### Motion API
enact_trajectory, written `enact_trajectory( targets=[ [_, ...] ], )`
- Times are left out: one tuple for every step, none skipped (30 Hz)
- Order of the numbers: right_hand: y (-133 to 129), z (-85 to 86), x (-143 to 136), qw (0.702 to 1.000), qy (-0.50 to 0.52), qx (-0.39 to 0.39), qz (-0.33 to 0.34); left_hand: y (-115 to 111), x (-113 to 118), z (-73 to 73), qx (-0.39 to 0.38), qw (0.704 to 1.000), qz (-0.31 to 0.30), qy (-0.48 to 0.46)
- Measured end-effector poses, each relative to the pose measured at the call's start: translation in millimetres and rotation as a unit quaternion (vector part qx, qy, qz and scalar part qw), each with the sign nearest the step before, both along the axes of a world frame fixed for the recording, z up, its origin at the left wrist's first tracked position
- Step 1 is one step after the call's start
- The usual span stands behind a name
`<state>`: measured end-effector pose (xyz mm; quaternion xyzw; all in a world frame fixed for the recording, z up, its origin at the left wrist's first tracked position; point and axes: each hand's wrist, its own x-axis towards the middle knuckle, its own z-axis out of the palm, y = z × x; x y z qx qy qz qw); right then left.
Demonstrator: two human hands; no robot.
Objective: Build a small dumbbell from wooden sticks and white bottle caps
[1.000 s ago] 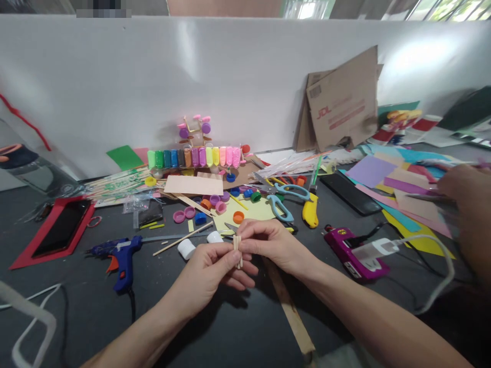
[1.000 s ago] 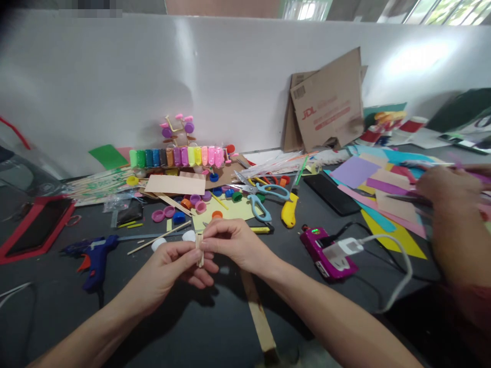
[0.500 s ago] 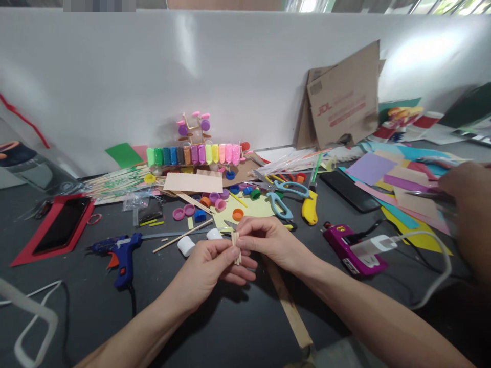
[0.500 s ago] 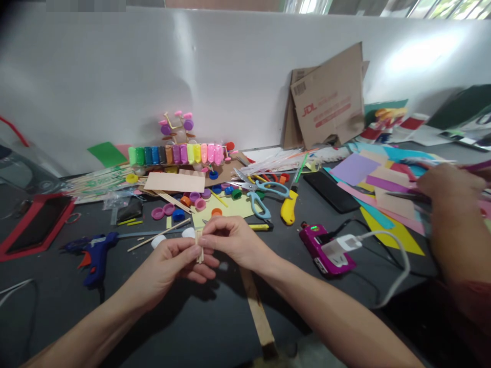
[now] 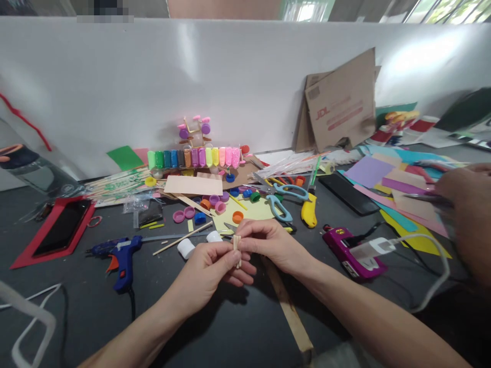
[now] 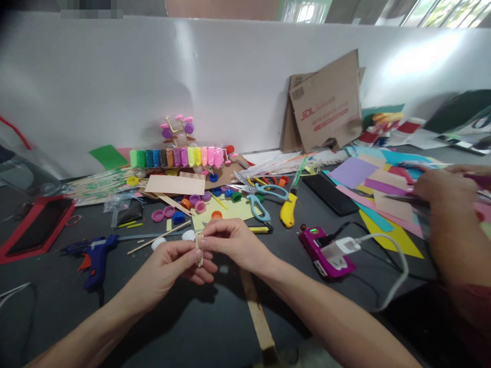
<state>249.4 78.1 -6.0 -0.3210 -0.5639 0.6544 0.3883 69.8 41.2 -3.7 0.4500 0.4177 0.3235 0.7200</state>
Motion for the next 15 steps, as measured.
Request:
enact_trajectory(
  targets=[
    [-0.2, 0.2, -0.1, 1.000, 0.000, 0.003, -0.002, -0.2, 0.0, 0.3, 0.000, 1.000, 0.000, 0.001],
    [-0.6, 0.4, -0.1, 1.000, 0.000, 0.006, -0.004, -0.5, 0.0, 0.6, 0.000, 1.000, -0.001, 0.002],
    [-1.1, 0.9, -0.3, 1.000, -0.001, 0.008, -0.006, -0.9, -0.1, 0.9, 0.000, 1.000, -0.002, 0.002],
    [-1.7, 1.5, -0.4, 1.000, -0.001, 0.009, -0.006, -1.4, -0.1, 1.2, 0.002, 1.000, -0.003, 0.003],
    [-2.5, 2.3, -0.6, 1.000, -0.003, 0.010, -0.005, -2.0, -0.1, 1.4, 0.005, 1.000, -0.003, 0.003],
    [-3.4, 3.2, -0.8, 1.000, -0.004, 0.011, -0.004, -2.5, 0.0, 1.7, 0.010, 1.000, -0.004, 0.005],
    [-4.4, 4.1, -0.9, 1.000, -0.006, 0.012, -0.003, -3.1, 0.1, 2.0, 0.016, 1.000, -0.006, 0.006],
    [-5.4, 5.0, -1.0, 1.000, -0.009, 0.015, -0.003, -3.7, 0.3, 2.5, 0.023, 1.000, -0.007, 0.010],
    [-6.6, 5.9, -1.0, 1.000, -0.013, 0.019, -0.006, -4.3, 0.6, 3.0, 0.030, 0.999, -0.009, 0.015],
    [-7.8, 6.6, -0.9, 0.999, -0.016, 0.026, -0.011, -5.0, 1.0, 3.8, 0.038, 0.999, -0.010, 0.021],
    [-9.1, 7.3, -0.8, 0.999, -0.021, 0.035, -0.020, -5.6, 1.6, 4.6, 0.046, 0.999, -0.010, 0.027],
    [-10.4, 7.8, -0.7, 0.998, -0.026, 0.048, -0.032, -6.3, 2.3, 5.6, 0.058, 0.998, -0.009, 0.033],
    [-11.6, 8.2, -0.8, 0.996, -0.031, 0.063, -0.046, -7.0, 3.2, 6.5, 0.072, 0.997, -0.006, 0.039],
    [-12.8, 8.5, -1.1, 0.994, -0.036, 0.079, -0.060, -7.7, 4.2, 7.3, 0.087, 0.995, -0.001, 0.046],
    [-13.9, 8.5, -1.8, 0.992, -0.042, 0.095, -0.073, -8.5, 5.3, 8.0, 0.103, 0.993, 0.005, 0.052]
  ],
)
